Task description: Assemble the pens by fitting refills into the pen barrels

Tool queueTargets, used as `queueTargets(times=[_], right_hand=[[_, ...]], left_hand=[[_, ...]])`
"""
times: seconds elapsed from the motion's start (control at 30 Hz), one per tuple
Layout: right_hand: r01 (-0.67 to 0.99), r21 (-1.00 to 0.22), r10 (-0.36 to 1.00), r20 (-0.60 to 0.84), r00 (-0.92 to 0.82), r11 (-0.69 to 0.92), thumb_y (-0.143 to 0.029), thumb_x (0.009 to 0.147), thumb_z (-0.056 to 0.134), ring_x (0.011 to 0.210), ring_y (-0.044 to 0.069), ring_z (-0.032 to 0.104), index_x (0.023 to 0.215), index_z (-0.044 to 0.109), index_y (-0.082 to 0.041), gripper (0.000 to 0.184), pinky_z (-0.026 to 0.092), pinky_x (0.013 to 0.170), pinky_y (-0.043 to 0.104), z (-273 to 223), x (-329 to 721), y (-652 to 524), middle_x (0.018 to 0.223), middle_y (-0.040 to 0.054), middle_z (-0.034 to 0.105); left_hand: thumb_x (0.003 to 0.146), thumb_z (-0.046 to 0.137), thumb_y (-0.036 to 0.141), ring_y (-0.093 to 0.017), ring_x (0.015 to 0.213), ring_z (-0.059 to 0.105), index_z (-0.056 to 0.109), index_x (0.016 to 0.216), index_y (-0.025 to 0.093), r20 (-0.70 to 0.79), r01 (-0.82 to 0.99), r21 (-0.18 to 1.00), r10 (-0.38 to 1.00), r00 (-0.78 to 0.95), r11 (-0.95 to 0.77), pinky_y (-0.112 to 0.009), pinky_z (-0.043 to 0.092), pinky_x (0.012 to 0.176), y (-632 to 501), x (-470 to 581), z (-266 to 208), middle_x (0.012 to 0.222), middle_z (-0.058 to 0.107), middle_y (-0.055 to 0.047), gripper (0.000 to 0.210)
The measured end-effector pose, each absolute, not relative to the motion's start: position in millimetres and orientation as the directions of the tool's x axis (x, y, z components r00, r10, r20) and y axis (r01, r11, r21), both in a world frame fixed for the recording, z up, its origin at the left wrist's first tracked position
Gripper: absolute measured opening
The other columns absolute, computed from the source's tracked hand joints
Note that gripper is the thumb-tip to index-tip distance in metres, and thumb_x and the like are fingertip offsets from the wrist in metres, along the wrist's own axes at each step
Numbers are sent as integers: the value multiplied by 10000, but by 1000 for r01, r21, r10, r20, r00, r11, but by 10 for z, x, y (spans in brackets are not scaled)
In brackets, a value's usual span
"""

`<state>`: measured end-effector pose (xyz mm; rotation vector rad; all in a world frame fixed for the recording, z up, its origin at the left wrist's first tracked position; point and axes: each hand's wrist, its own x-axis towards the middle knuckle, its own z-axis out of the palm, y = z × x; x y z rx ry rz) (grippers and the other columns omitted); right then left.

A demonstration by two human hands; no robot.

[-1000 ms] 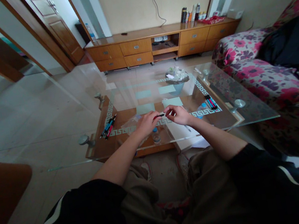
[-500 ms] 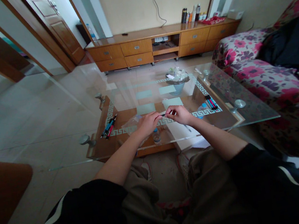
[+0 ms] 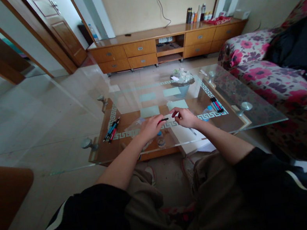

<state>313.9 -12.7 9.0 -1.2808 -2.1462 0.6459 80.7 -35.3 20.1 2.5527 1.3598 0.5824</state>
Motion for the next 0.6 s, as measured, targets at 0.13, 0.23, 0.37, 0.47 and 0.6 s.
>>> queueTargets(times=[0.13,0.23,0.37,0.47,0.6], right_hand=[[758,-538,928,170,-331,369,-70,793,553,789,161,605,1127,664,-127,357,459,789,267,5,3224,-70,1020,95,691],[822,-459,941,127,-313,336,-151,844,596,855,189,610,1136,680,-109,307,459,847,296,-61,3286,-47,1062,134,666],[843,-421,939,79,-335,336,-237,888,628,867,189,622,1158,704,-151,294,453,885,308,-109,3317,-38,1063,126,659],[839,-413,931,73,-357,354,-248,892,637,898,203,634,1111,738,-178,251,451,893,315,-121,3307,-27,1025,118,674],[818,-433,922,97,-376,379,-249,856,682,915,218,650,1013,770,-180,193,461,884,315,-130,3287,-14,998,120,699]], left_hand=[[996,423,443,-198,889,637,661,1040,270,247,765,340,837,489,-547,-284,438,740,-346,809,182,997,706,-42,298],[996,425,429,-194,901,645,667,1047,281,231,769,322,834,502,-552,-276,440,741,-345,802,179,1010,711,-34,288],[1004,408,415,-196,928,648,665,1061,287,227,773,322,837,498,-547,-275,443,747,-337,793,174,1054,714,-29,293],[1009,397,408,-201,924,645,664,1054,273,233,777,332,845,482,-535,-286,447,753,-329,794,163,1059,710,-37,303],[1004,417,393,-201,946,631,662,1052,245,239,759,358,839,488,-543,-291,457,783,-326,798,151,1043,697,-56,290]])
